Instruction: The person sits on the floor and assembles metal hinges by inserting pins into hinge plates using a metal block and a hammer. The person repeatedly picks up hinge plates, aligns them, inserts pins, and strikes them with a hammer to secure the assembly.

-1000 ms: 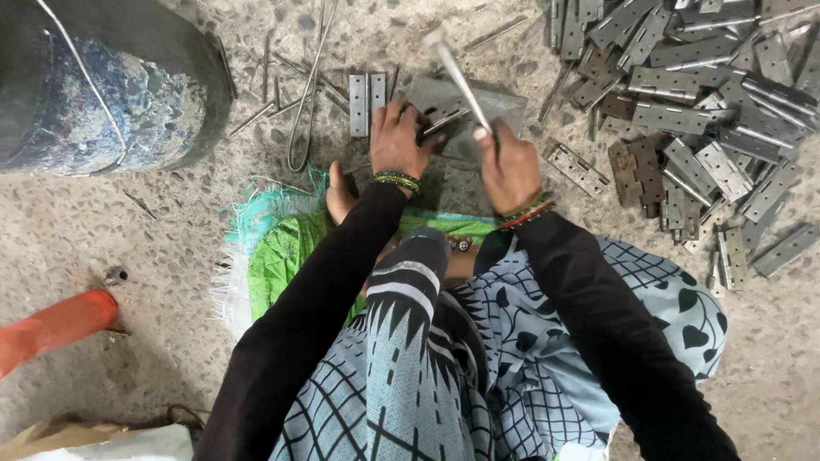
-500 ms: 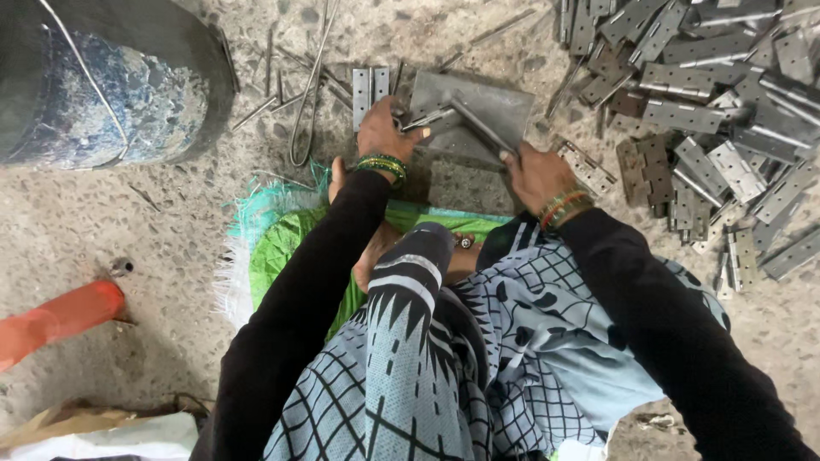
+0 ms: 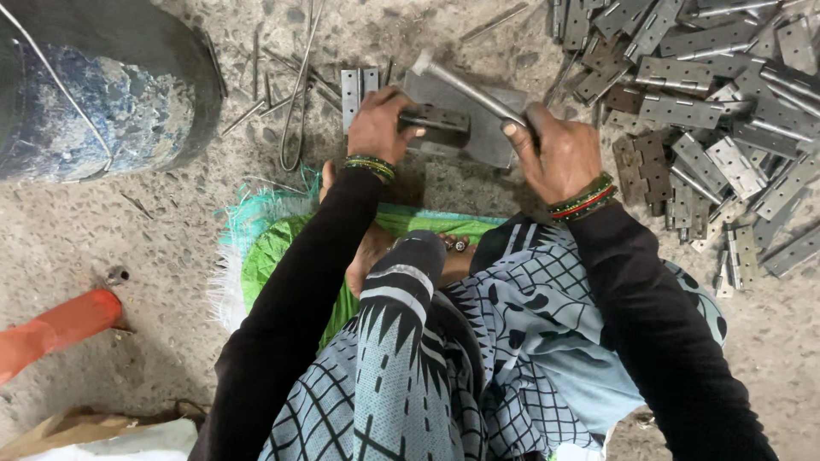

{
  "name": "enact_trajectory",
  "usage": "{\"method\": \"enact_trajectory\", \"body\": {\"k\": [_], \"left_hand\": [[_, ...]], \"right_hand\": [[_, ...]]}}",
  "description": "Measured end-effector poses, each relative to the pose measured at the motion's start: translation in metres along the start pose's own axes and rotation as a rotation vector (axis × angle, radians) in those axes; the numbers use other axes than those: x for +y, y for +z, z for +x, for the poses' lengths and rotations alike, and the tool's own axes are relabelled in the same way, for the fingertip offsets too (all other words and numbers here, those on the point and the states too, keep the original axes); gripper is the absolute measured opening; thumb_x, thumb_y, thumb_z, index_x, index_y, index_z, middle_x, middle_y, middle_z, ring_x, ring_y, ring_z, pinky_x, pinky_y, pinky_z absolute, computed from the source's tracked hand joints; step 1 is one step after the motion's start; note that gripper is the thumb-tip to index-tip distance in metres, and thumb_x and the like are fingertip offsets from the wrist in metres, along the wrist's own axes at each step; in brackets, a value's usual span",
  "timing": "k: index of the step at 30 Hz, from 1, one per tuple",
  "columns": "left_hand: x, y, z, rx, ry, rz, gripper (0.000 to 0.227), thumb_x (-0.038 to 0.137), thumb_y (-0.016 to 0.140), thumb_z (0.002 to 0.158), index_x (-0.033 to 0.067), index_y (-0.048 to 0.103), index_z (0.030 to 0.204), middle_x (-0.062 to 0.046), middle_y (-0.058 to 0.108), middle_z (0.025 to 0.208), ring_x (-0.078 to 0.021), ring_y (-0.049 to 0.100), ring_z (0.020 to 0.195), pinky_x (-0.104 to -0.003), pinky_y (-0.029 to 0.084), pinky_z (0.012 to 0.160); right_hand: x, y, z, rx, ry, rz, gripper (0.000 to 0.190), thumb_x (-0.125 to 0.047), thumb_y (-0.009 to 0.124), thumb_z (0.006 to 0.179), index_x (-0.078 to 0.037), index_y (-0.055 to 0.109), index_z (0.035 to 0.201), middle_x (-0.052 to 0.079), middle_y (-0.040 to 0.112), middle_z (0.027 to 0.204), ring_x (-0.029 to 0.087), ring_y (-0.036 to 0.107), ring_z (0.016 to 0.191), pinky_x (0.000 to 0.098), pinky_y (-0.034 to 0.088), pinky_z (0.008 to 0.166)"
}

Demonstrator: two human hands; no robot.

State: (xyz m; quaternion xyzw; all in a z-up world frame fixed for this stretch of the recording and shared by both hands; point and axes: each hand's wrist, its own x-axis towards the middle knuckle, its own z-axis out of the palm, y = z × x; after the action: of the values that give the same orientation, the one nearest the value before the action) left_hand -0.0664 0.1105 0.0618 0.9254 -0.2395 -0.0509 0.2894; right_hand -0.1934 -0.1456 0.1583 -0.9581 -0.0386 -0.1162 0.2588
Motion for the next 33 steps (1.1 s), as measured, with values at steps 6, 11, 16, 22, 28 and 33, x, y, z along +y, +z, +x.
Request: {"method": "enact_trajectory", "body": {"k": [6, 11, 16, 22, 28, 33], "left_hand": [[0.008, 0.000, -0.008, 0.164, -0.215, 0.008, 0.053, 0.026, 0.093, 0.074, 0.0065, 0.067, 0.116, -0.016, 0.065, 0.113, -0.0404, 0.065, 0.102, -0.050, 0.054, 0.084], [0.006, 0.010, -0.009, 0.172, -0.250, -0.007, 0.054, 0.026, 0.091, 0.071, 0.0057, 0.067, 0.114, -0.016, 0.067, 0.108, -0.0382, 0.066, 0.101, -0.049, 0.055, 0.084], [-0.021, 0.020, -0.009, 0.172, -0.200, 0.017, 0.040, 0.025, 0.089, 0.075, 0.0096, 0.070, 0.107, -0.014, 0.070, 0.103, -0.0371, 0.067, 0.102, -0.048, 0.055, 0.086], [-0.030, 0.032, -0.004, 0.169, -0.218, 0.009, 0.057, 0.039, 0.097, 0.071, 0.0041, 0.065, 0.103, -0.019, 0.067, 0.100, -0.0400, 0.066, 0.095, -0.050, 0.053, 0.083], [-0.009, 0.038, 0.023, 0.143, -0.400, -0.054, 0.079, 0.037, 0.096, 0.068, -0.0022, 0.050, 0.118, -0.022, 0.068, 0.096, -0.0390, 0.067, 0.091, -0.049, 0.055, 0.079], [-0.003, 0.031, 0.007, 0.181, -0.290, -0.176, 0.061, 0.023, 0.088, 0.074, 0.0039, 0.054, 0.122, -0.017, 0.070, 0.105, -0.0356, 0.070, 0.087, -0.046, 0.055, 0.084]], "right_hand": [[0.009, 0.004, -0.022, 0.155, -0.018, 0.252, 0.038, -0.036, 0.052, 0.117, -0.002, 0.061, 0.101, 0.010, 0.053, 0.064, 0.027, 0.060, 0.053, 0.0410, 0.045, 0.053], [0.025, 0.055, -0.023, -0.213, 0.251, 0.084, 0.042, -0.038, 0.049, 0.113, -0.002, 0.068, 0.105, 0.010, 0.056, 0.059, 0.031, 0.057, 0.047, 0.0431, 0.045, 0.045], [0.031, 0.059, -0.016, -0.161, 0.164, -0.013, 0.044, -0.038, 0.048, 0.113, -0.001, 0.069, 0.098, 0.014, 0.058, 0.063, 0.034, 0.060, 0.053, 0.0470, 0.047, 0.053], [0.003, 0.015, 0.005, 0.044, 0.086, 0.213, 0.045, -0.039, 0.051, 0.117, 0.001, 0.065, 0.103, 0.014, 0.054, 0.061, 0.034, 0.060, 0.054, 0.0457, 0.044, 0.054], [-0.006, 0.009, 0.007, -0.013, 0.026, 0.071, 0.039, -0.036, 0.060, 0.112, -0.001, 0.065, 0.095, 0.012, 0.054, 0.055, 0.033, 0.059, 0.049, 0.0455, 0.043, 0.050], [0.007, 0.012, -0.002, 0.129, -0.011, 0.229, 0.045, -0.040, 0.053, 0.119, 0.000, 0.063, 0.101, 0.013, 0.054, 0.062, 0.034, 0.059, 0.058, 0.0443, 0.044, 0.056]]}}
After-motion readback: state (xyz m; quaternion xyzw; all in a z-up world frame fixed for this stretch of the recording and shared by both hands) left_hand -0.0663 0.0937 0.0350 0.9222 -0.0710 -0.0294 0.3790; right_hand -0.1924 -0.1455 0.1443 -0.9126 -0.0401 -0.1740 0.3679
